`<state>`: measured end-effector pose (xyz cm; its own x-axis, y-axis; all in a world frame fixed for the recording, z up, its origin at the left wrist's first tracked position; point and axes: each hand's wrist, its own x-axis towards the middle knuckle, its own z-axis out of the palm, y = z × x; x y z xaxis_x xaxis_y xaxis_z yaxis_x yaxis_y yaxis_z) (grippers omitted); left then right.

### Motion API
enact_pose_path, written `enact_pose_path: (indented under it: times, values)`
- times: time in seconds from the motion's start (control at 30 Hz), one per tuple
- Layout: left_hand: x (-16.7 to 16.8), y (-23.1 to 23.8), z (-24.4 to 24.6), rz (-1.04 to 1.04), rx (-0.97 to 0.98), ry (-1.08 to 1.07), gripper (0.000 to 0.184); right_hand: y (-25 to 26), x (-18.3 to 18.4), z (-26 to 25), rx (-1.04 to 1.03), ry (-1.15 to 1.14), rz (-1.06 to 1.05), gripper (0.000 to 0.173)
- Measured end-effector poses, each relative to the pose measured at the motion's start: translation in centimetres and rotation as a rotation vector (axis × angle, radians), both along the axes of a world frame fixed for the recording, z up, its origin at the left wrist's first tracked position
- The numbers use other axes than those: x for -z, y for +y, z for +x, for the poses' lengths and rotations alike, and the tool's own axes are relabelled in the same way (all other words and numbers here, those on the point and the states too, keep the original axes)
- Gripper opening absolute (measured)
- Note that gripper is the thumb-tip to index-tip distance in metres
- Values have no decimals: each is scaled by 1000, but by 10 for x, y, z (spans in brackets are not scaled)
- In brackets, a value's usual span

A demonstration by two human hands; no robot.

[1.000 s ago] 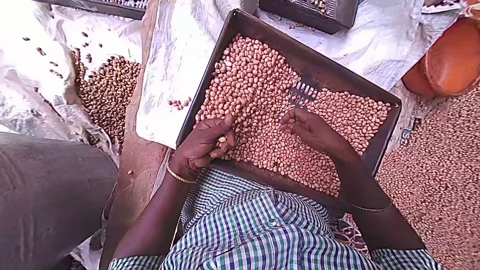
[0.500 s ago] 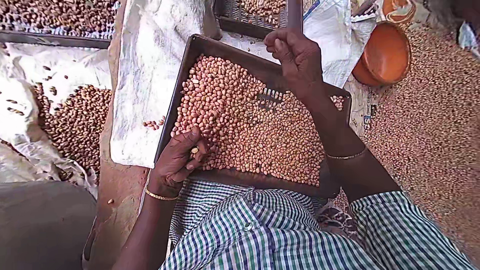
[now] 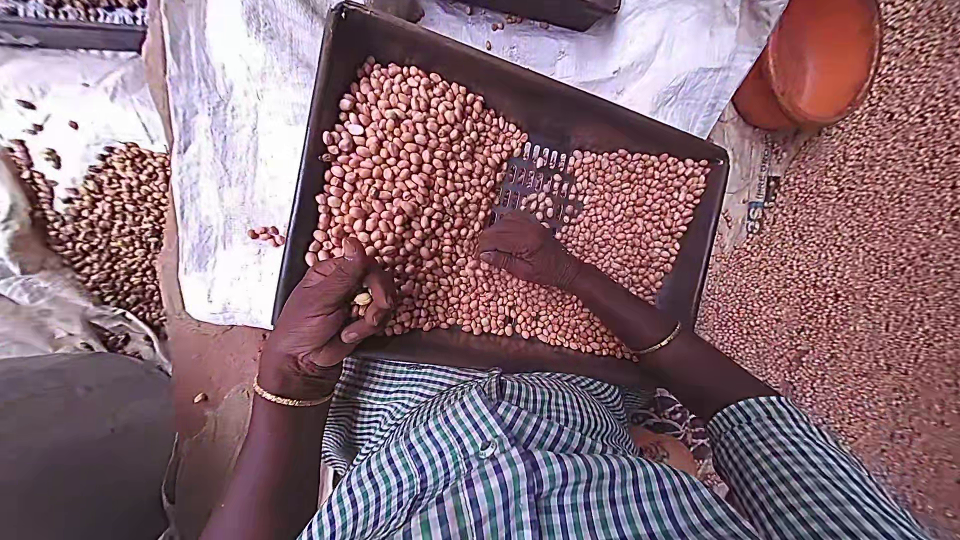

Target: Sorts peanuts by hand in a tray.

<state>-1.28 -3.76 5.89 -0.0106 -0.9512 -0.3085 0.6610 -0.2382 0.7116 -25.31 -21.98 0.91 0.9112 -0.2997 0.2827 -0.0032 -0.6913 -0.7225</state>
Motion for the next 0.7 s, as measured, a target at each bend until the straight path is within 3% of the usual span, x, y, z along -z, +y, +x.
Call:
enact_pose_path:
  times: [0.13, 0.23, 0.4, 0.5, 0.6, 0.7]
  values:
    - [-2, -1, 0, -31, 19, -9, 52, 60, 0, -12, -185, -55, 189, 26]
    - [-2, -1, 0, -53, 34, -29, 52, 77, -7, -2, -272, -95, 313, 27]
    - [-1, -1, 1, -1, 12, -54, 52, 78, -10, 8, -270, -44, 176, 25]
    - [1, -1, 2, 1, 23, -61, 51, 57, -24, -34, -339, 179, -15, 25]
    - [1, -2, 1, -1, 21, -71, 50, 5, -58, -87, -414, 451, -128, 13]
    - [-1, -2, 1, 13, 9, -87, 51, -62, -101, -119, -256, 689, -249, 19]
